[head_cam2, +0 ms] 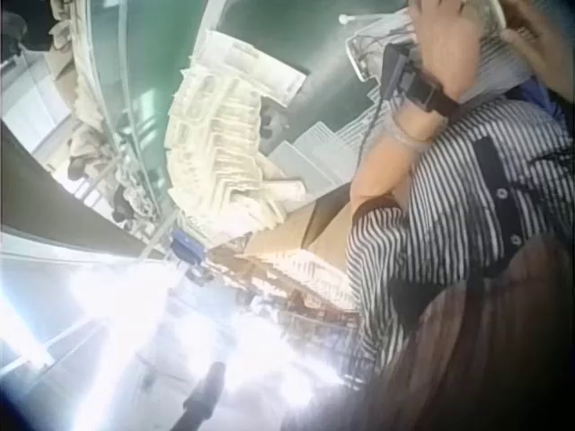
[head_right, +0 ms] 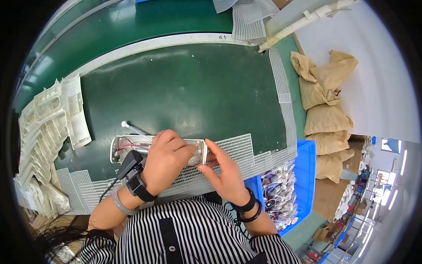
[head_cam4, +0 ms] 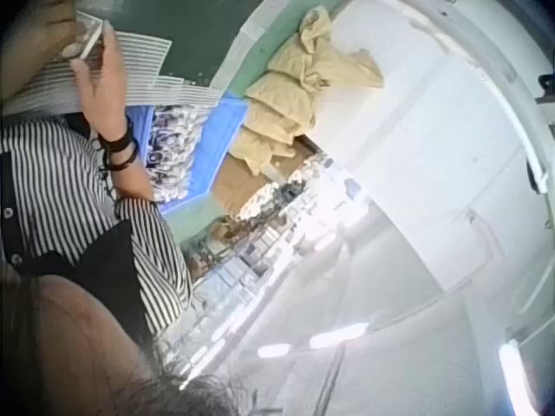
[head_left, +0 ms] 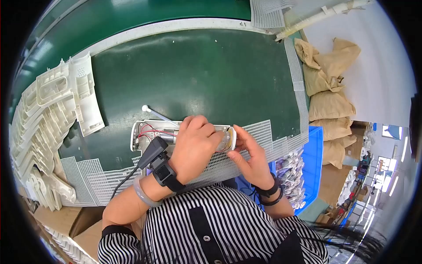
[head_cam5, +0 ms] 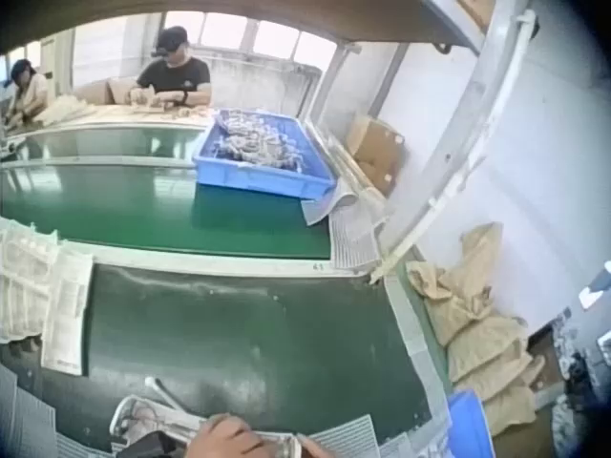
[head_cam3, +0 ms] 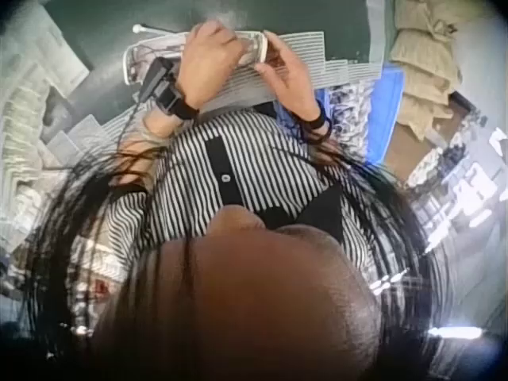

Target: Assembling internal electronic components including a motor, wires, and circuit board into a handheld white plastic casing.

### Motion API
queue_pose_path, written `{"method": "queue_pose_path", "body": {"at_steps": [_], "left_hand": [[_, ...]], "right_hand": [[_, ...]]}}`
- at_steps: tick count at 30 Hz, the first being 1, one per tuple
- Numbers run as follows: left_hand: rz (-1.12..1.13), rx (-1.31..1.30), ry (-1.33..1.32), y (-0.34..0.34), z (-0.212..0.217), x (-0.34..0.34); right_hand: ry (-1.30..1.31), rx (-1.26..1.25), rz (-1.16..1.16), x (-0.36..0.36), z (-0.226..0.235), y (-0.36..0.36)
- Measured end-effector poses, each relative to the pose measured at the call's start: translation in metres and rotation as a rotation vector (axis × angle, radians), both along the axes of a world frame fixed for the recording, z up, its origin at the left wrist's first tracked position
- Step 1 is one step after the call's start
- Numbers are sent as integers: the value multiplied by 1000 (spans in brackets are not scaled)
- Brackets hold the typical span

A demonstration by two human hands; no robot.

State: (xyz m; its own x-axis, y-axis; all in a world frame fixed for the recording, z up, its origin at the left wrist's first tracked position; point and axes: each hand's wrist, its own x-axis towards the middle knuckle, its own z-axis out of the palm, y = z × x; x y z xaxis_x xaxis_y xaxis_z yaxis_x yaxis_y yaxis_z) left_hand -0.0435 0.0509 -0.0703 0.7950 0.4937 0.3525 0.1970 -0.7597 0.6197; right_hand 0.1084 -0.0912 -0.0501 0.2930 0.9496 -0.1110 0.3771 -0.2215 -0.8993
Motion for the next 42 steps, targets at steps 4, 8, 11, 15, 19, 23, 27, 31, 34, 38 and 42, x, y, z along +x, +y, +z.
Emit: {"method": "queue_pose_path", "body": {"at_steps": [4, 8, 11, 15, 19, 23, 27, 31, 34, 38, 42], "left_hand": [[-15, 17, 33, 2, 1, 2], [-17, 47, 74, 3, 4, 3], [-40, 36, 83, 2, 3, 3], [-37, 84, 89, 1, -1, 4], [-61, 116, 124, -4, 3, 3], [-67, 142, 150, -1, 4, -1], [37, 66, 35, 1, 38, -10], [200, 41, 128, 14, 58, -44], [256, 119, 275, 15, 53, -65], [172, 241, 370, 14, 42, -86], [161, 250, 400, 17, 39, -95]], "right_hand": [[38, -51, -2, 3, 5, 3], [21, -89, -3, 3, 7, 4], [39, -123, -40, 0, 9, 4], [11, -164, -28, 2, 7, 5], [-155, -88, -4, 1, 8, -1], [-179, -34, 13, 1, 4, 3], [-98, -45, 45, 8, -1, -1], [-210, 4, 44, 16, 6, 3], [-612, 214, 120, 12, 21, 9], [-736, 301, 344, 3, 18, 21], [-729, 263, 360, 1, 6, 23]]}}
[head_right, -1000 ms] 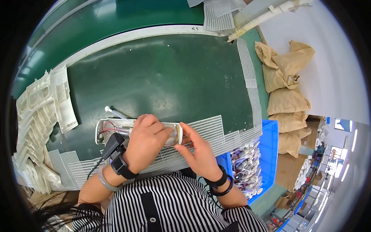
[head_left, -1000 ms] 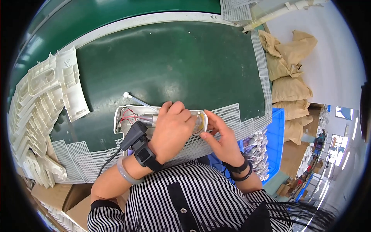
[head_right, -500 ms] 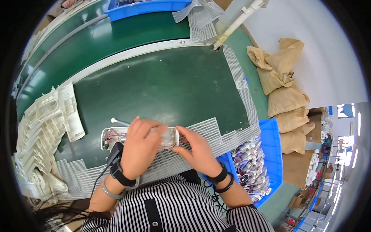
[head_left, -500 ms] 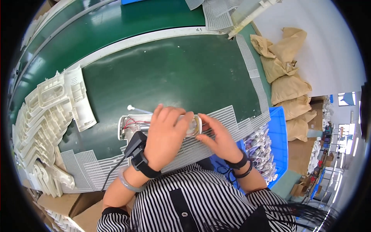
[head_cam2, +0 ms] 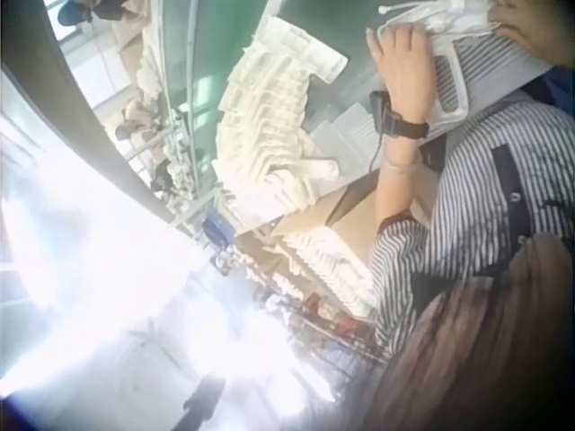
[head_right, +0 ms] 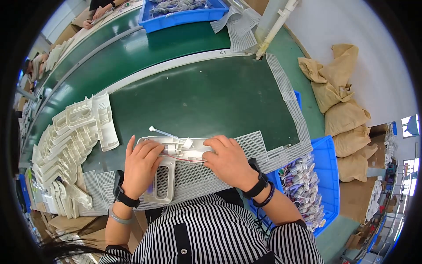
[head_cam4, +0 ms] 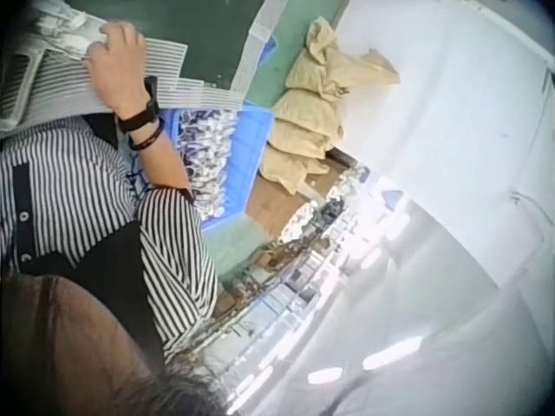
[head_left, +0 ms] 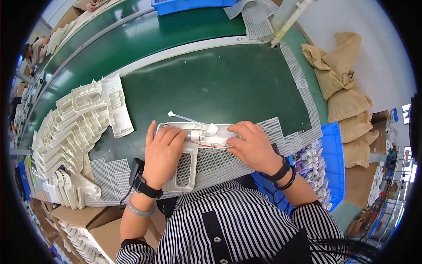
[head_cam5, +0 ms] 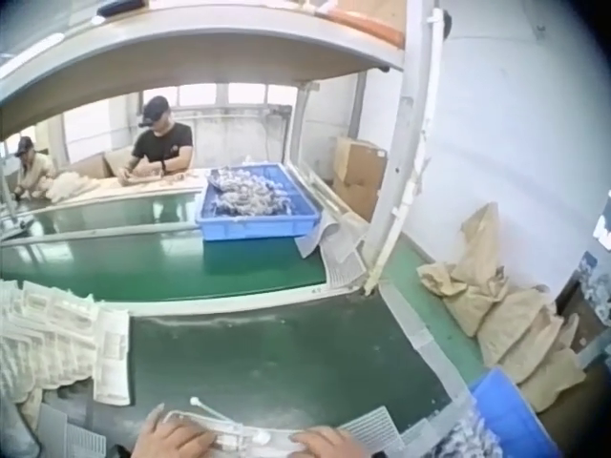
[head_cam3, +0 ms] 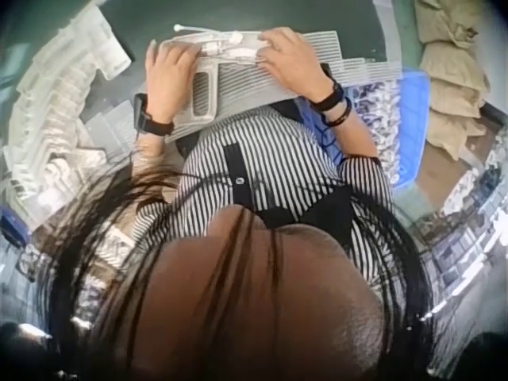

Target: Assembling internal electronic components including a motor, wires, and circuit board into a handheld white plastic casing.

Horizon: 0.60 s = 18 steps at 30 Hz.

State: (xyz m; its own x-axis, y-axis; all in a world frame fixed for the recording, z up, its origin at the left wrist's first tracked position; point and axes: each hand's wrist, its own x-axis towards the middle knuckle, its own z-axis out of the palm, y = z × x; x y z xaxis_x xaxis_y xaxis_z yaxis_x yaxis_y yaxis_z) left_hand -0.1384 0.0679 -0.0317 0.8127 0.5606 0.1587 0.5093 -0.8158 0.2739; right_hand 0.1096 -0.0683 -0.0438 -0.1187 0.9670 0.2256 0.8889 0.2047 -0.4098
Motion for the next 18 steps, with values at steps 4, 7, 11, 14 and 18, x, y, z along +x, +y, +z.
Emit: {"method": "queue_pose_path", "body": {"at_steps": [4, 7, 11, 14, 18], "left_hand": [[-40, 22, -127, 1, -9, -10], [-92, 42, -167, 0, -13, -19], [-143, 82, -133, -2, -19, -28], [-151, 63, -104, -3, -22, -32], [-153, 62, -81, -5, -22, -36]], "right_hand": [[14, -6, 13, 3, -3, 2], [69, -25, 18, 7, -2, 6], [183, -109, 2, 9, 3, 9], [208, -123, -3, 11, 0, 8], [252, -95, -35, 8, -4, 8]]}}
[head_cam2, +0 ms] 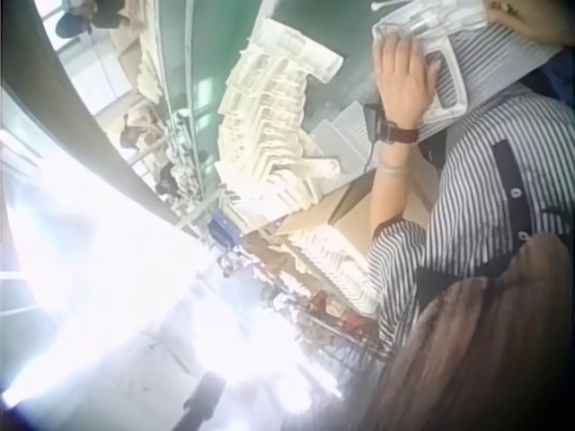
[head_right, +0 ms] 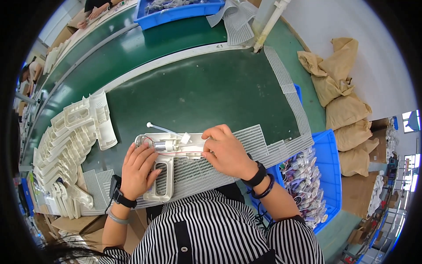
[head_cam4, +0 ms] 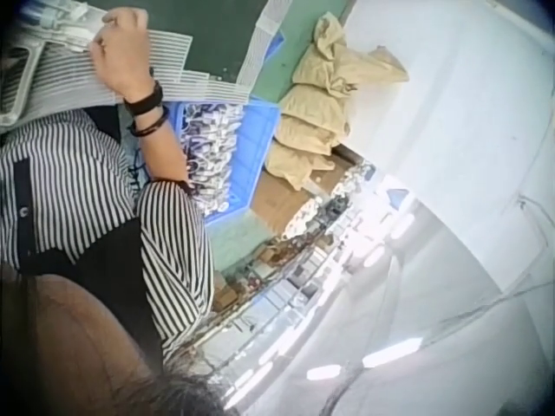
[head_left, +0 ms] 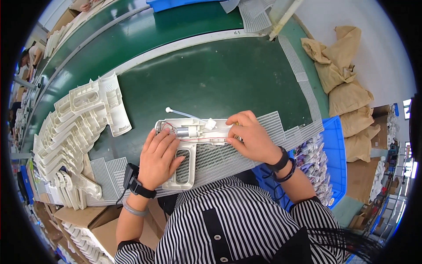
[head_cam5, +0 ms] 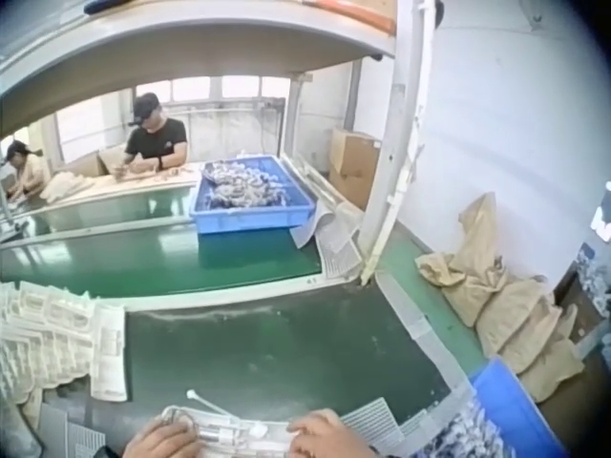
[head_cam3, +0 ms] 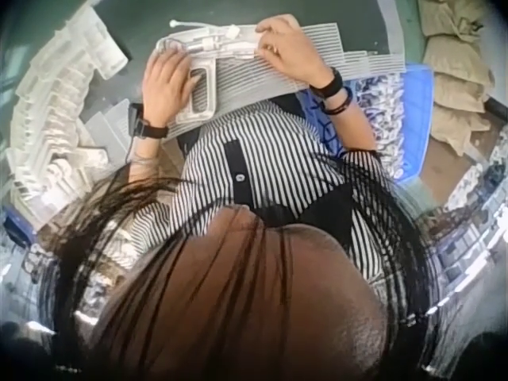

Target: Assembling internal electronic components including a motor, wires, and circuit board into a handheld white plastic casing.

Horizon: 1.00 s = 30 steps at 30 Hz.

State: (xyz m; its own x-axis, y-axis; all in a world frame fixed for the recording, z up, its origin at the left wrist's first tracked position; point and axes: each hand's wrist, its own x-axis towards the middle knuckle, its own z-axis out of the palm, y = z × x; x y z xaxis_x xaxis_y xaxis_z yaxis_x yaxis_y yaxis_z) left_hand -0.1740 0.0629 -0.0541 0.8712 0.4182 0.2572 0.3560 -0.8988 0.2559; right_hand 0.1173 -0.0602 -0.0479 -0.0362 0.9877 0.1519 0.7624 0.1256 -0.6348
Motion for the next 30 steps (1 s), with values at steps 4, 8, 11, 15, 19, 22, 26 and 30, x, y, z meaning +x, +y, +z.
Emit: {"method": "queue_pose_path", "body": {"at_steps": [4, 8, 11, 15, 19, 22, 26, 30], "left_hand": [[14, -1, 36, -2, -2, 0], [15, 0, 99, -2, -1, 1], [27, 25, 130, -2, 0, 2], [39, 35, 150, -5, 1, 3], [31, 28, 143, -5, 2, 6], [39, 27, 146, -7, 2, 3], [57, 57, 183, -7, 2, 6], [66, 55, 210, -6, 7, 10]], "right_hand": [[-33, 67, -62, -6, -5, 0], [-30, 54, -7, 0, -4, -1], [-82, 69, 28, 0, -1, 1], [-84, 57, 41, 2, 2, 2], [-143, 75, 43, -1, -4, 2], [-179, 152, 14, -5, -12, 2], [-67, 132, -92, -12, -5, 4], [-73, 78, -106, -13, -1, 6]]}}
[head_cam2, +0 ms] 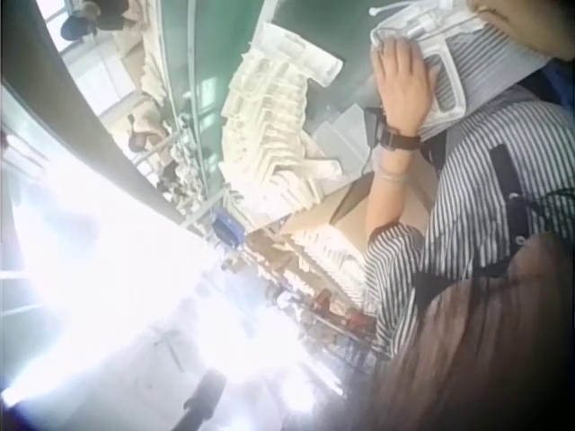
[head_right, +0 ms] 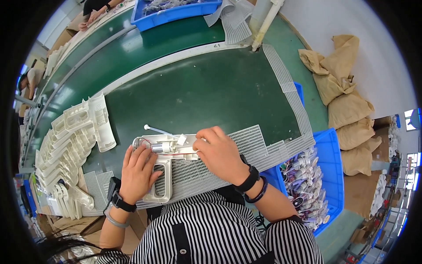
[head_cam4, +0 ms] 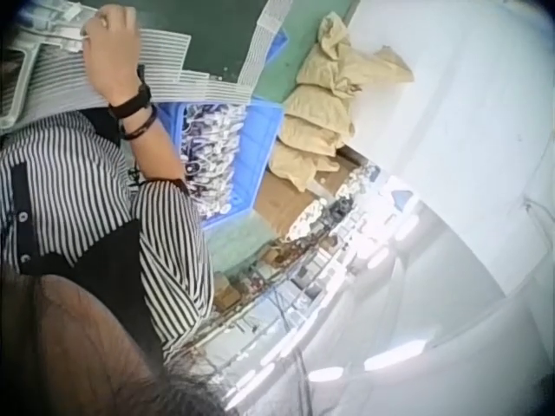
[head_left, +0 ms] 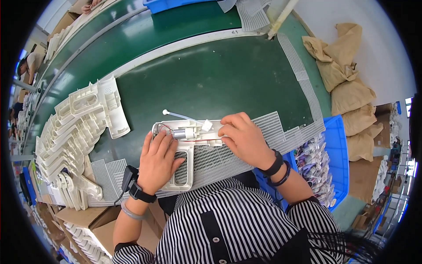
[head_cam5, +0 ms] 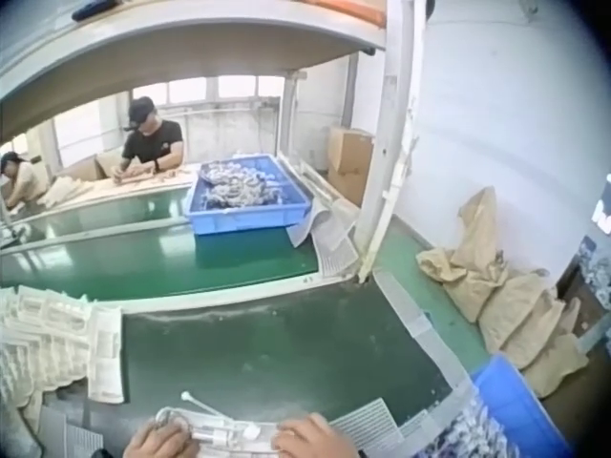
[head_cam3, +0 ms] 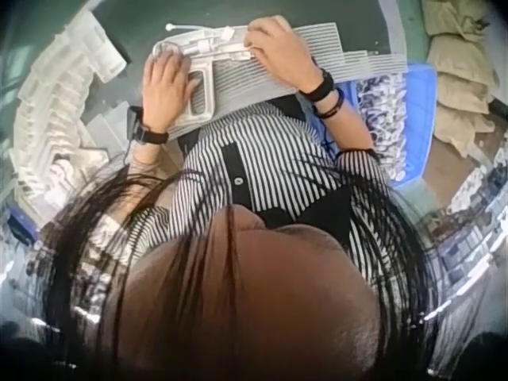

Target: Assembling internal electronic components including a motor, wires, and circuit board into a handheld white plastic casing.

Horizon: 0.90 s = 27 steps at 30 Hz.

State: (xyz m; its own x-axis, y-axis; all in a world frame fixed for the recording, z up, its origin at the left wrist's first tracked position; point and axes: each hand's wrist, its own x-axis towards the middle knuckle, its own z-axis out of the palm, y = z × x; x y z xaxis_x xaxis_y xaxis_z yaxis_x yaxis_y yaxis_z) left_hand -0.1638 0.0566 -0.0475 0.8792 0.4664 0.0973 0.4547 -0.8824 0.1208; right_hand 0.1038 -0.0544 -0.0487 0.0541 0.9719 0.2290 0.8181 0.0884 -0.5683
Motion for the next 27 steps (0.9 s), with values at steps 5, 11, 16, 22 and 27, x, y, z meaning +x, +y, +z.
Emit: {"method": "queue_pose_path", "body": {"at_steps": [5, 11, 16, 22, 27], "left_hand": [[22, 13, 29, -4, 2, 0], [9, 58, 18, -7, -3, 3], [18, 51, 21, -6, 0, 3], [2, 61, 16, -1, 5, 5], [12, 16, -52, 4, 18, 8]], "right_hand": [[-146, -14, 127, 3, -3, -1], [-151, 56, 142, 3, -7, -10], [-114, 59, 179, 8, -4, -11], [-128, 42, 149, 4, -6, -9], [-193, 9, 126, 1, -3, -11]]}}
